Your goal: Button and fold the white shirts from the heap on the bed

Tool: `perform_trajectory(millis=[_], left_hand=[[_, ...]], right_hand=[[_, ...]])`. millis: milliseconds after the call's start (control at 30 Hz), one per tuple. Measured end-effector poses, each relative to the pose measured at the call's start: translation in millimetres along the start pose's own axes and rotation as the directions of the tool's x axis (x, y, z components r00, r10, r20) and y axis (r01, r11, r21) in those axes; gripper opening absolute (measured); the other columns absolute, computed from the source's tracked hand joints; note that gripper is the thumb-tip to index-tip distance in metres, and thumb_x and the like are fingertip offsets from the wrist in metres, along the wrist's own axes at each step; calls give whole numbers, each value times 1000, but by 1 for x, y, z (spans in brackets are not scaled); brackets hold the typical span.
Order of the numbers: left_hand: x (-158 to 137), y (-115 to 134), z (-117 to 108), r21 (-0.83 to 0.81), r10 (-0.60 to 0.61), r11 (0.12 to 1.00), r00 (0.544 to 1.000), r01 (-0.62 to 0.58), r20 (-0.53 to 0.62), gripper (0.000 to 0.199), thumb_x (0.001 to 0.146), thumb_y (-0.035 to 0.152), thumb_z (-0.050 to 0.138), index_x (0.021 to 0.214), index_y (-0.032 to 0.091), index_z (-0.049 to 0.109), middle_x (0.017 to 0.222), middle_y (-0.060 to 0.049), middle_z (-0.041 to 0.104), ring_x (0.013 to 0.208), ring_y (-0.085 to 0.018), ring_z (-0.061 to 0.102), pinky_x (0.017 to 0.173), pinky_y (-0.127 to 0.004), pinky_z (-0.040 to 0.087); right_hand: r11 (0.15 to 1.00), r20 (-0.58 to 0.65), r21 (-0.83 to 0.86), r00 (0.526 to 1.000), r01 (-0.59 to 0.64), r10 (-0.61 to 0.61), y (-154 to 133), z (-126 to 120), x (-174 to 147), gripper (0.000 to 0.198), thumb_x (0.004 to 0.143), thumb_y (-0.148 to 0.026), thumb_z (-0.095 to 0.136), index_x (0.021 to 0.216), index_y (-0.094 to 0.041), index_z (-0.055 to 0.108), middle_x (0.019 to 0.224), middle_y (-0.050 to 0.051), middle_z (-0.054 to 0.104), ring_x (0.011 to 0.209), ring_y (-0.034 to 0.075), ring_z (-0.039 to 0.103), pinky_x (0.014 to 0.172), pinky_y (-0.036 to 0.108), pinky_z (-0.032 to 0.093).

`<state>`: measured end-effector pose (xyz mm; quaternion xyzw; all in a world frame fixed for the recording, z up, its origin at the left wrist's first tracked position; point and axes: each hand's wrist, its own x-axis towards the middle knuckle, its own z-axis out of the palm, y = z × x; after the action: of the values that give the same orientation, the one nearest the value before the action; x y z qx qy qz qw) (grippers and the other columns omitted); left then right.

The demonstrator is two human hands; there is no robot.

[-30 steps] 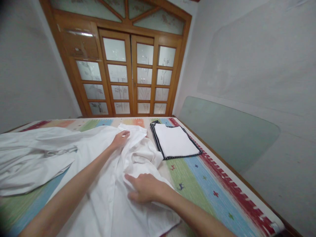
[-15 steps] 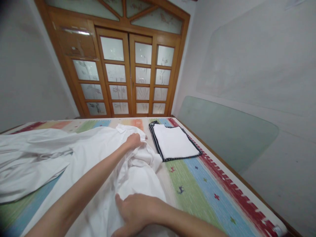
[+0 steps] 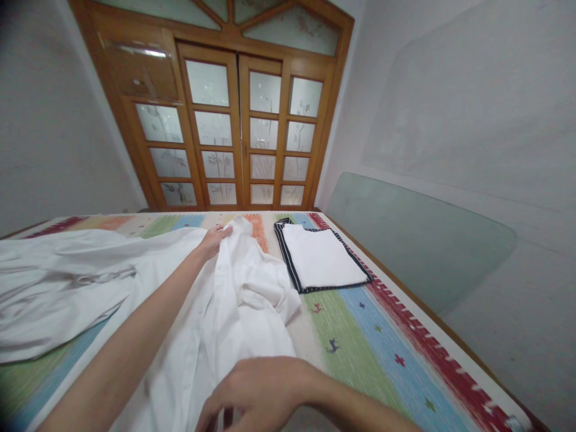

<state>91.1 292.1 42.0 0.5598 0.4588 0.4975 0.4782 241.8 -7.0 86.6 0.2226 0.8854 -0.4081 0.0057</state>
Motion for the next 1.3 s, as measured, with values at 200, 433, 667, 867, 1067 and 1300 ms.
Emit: perform_trajectory(millis=[200, 433, 667, 867, 1067, 1300], left_hand=[[-23, -41, -39, 87, -40, 995, 984, 55, -171, 26, 65, 34, 74, 78, 18, 58, 66, 0, 65, 68, -17, 65, 66, -29, 51], [-33, -54, -44, 197, 66, 980, 982, -30, -178, 28, 70, 23, 60, 97, 19, 61, 79, 0, 70, 70, -15, 64, 66, -26, 50], [-32, -52, -46, 338, 130, 935, 990, -102, -60, 20, 67, 15, 55, 77, 19, 72, 86, -5, 75, 89, -22, 69, 89, -35, 51], [-30, -55, -46, 346, 238, 914, 971, -212, -34, 49, 62, 10, 57, 108, 18, 71, 132, -6, 63, 127, -24, 54, 113, -36, 37], [-27, -58, -48, 384, 304, 885, 952, -265, -44, 64, 62, 9, 57, 125, 18, 62, 140, -6, 56, 133, -24, 48, 118, -38, 31], [-31, -59, -47, 486, 375, 810, 927, -327, 0, 71, 63, 9, 55, 134, 17, 55, 144, -8, 51, 136, -24, 45, 120, -37, 28]], right_hand=[[578, -802, -110, 416, -808, 429, 37, -40, -32, 35, 96, -44, 48, 91, -15, 67, 93, 16, 71, 79, 26, 65, 67, 34, 44], [395, -709, -81, 331, -915, 622, 77, -51, -47, 43, 86, -58, 56, 77, -18, 69, 86, 18, 72, 81, 31, 67, 66, 35, 44], [712, -702, 96, 460, -696, 544, 92, -76, -53, 10, 80, -24, 51, 75, -19, 59, 81, 5, 68, 77, 19, 61, 68, 28, 43], [814, -752, 507, 315, -285, 579, 78, -116, -63, 26, 66, -38, 66, 72, -21, 47, 69, -2, 55, 63, 13, 53, 52, 23, 42], [881, -858, 409, 228, -240, 460, 71, -130, -55, 45, 60, -58, 74, 75, -18, 57, 71, 1, 59, 62, 13, 51, 52, 25, 41], [788, -693, 508, 378, -346, 613, 88, -104, -67, 55, 52, -53, 83, 86, -16, 61, 87, 5, 68, 73, 17, 63, 65, 28, 51]])
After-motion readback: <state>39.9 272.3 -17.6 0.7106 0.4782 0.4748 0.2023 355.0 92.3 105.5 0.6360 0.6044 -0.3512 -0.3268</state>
